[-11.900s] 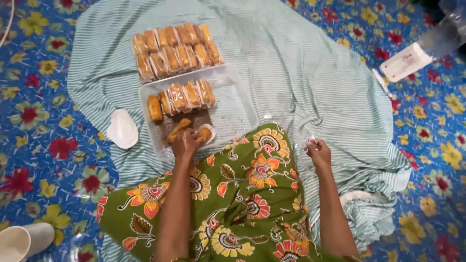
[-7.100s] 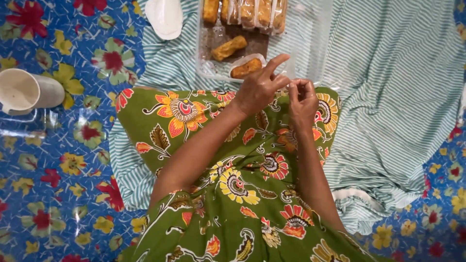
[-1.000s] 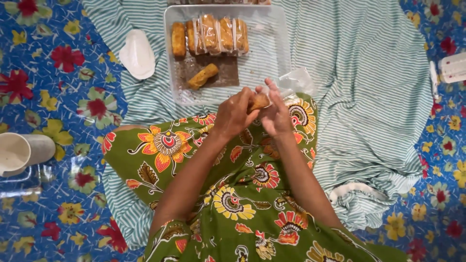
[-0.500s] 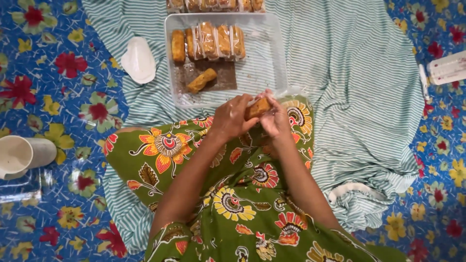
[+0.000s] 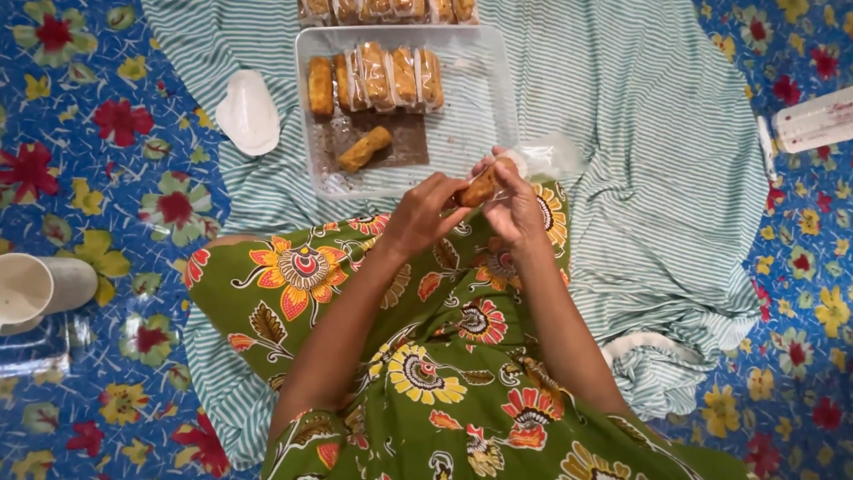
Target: Wrapping individual rectangular food items in clear plastic film sheets.
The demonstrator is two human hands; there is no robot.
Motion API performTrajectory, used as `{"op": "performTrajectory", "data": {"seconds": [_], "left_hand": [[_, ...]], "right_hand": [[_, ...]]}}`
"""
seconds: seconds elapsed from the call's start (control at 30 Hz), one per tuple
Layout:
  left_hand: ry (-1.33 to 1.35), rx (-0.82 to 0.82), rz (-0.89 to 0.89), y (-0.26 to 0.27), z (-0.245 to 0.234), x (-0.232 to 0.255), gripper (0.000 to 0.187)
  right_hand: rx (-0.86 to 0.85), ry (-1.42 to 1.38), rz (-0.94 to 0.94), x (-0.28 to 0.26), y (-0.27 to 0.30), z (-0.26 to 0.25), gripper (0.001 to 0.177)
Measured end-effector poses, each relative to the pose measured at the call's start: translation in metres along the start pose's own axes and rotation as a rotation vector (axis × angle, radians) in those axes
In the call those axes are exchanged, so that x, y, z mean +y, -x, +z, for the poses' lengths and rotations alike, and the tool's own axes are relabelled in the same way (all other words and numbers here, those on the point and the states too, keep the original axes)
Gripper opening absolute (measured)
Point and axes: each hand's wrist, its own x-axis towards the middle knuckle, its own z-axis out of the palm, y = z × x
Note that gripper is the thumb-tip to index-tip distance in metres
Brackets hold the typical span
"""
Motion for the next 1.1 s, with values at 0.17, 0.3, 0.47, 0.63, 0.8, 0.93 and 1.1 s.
{"op": "performTrajectory", "data": {"seconds": [0.17, 0.3, 0.47, 0.63, 0.8, 0.93, 1.1], "left_hand": [[-0.032, 0.063, 0.03, -0.005, -0.002, 0.006, 0.039], [-0.043, 0.129, 0.053, -0.005, 0.0, 0.006, 0.037], [-0.099, 0.187, 0.076, -0.007, 0.004, 0.004, 0.036], [-0.083, 0.236, 0.025, -0.011, 0.002, 0.008, 0.044], [-0.002, 0.241, 0.048, -0.018, -0.011, 0.005, 0.057], [0.099, 0.245, 0.07, -0.019, -0.004, 0.003, 0.05], [0.241, 0.317, 0.055, -0.026, -0.016, 0.024, 0.043]], "right_hand": [[-0.029, 0.063, 0.016, 0.01, 0.004, 0.013, 0.045], [-0.025, 0.121, 0.019, 0.011, 0.013, 0.031, 0.047], [-0.04, 0.082, 0.02, 0.017, 0.008, 0.027, 0.046], [-0.002, 0.137, 0.01, 0.016, 0.017, 0.049, 0.041], [0.012, 0.17, 0.038, 0.018, 0.0, 0.021, 0.022], [-0.02, 0.223, 0.042, 0.015, 0.003, 0.036, 0.019], [-0.198, 0.299, -0.019, 0.0, 0.018, 0.068, 0.053]]}}
